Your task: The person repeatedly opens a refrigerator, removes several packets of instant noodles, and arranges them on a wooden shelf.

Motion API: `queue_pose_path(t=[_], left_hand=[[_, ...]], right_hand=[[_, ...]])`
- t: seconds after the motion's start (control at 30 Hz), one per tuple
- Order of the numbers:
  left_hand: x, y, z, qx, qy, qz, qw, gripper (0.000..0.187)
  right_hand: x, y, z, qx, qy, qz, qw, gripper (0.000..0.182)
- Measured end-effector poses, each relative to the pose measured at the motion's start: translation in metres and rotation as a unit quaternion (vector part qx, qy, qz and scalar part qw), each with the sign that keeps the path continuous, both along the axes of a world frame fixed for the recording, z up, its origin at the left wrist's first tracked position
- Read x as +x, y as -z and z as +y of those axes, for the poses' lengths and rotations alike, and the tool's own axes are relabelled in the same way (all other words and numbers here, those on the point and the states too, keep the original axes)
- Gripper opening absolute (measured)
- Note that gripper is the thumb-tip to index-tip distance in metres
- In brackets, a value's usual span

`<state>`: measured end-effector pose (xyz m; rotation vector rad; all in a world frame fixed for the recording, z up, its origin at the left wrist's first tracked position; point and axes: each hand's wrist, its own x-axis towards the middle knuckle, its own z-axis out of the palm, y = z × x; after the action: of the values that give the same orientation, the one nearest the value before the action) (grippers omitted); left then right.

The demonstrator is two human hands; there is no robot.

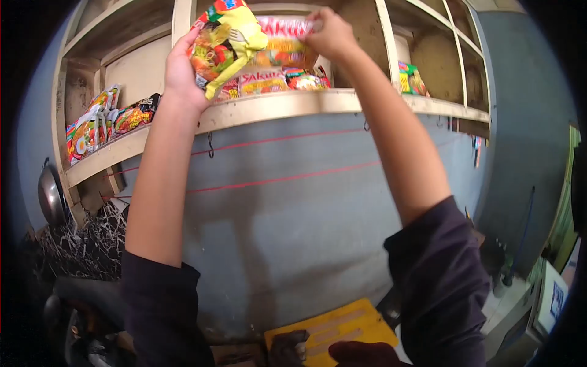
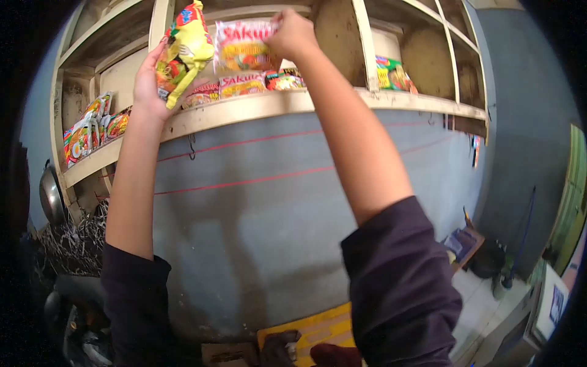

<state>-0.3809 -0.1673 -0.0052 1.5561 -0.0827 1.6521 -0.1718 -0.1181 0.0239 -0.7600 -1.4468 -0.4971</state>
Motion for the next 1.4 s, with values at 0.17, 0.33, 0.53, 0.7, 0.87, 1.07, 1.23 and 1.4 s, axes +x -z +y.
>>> queue_pose_path(t=[0.17, 0.33, 0.53, 0.7, 0.87, 1.07, 1.23, 1.4], left_hand=[[0.015, -0.019, 0.048, -0.087, -0.087, -0.037, 0.992, 0.038], [0.010, -0.021, 0.077, -0.153, -0.159, -0.072, 0.973, 0.044], [0.010, -0.018, 0.066, -0.166, -0.214, -0.081, 0.959, 0.044], [0.010, -0.016, 0.065, -0.099, -0.228, -0.157, 0.956, 0.037], [0.074, 0.003, 0.036, -0.047, -0.247, -0.214, 0.944, 0.034], [0.209, 0.026, 0.028, 0.092, -0.184, -0.134, 0.969, 0.031], [0.311, 0.039, 0.044, 0.063, -0.075, 0.048, 0.994, 0.039], [0.395, 0.048, 0.075, -0.100, 0.006, 0.142, 0.985, 0.051]], right_hand=[[-0.023, -0.018, 0.107, -0.249, -0.217, -0.109, 0.937, 0.036], [-0.035, -0.008, 0.101, -0.170, 0.064, -0.186, 0.966, 0.036], [-0.038, -0.015, 0.109, -0.351, 0.042, -0.297, 0.887, 0.022], [-0.036, -0.001, 0.084, -0.067, -0.103, -0.022, 0.992, 0.031], [0.009, 0.050, 0.017, -0.108, -0.358, 0.067, 0.925, 0.065], [0.107, 0.084, -0.005, -0.050, -0.606, -0.013, 0.794, 0.059], [0.253, 0.078, 0.010, 0.008, -0.450, 0.103, 0.887, 0.052], [0.365, 0.070, 0.054, -0.047, -0.369, 0.189, 0.909, 0.053]])
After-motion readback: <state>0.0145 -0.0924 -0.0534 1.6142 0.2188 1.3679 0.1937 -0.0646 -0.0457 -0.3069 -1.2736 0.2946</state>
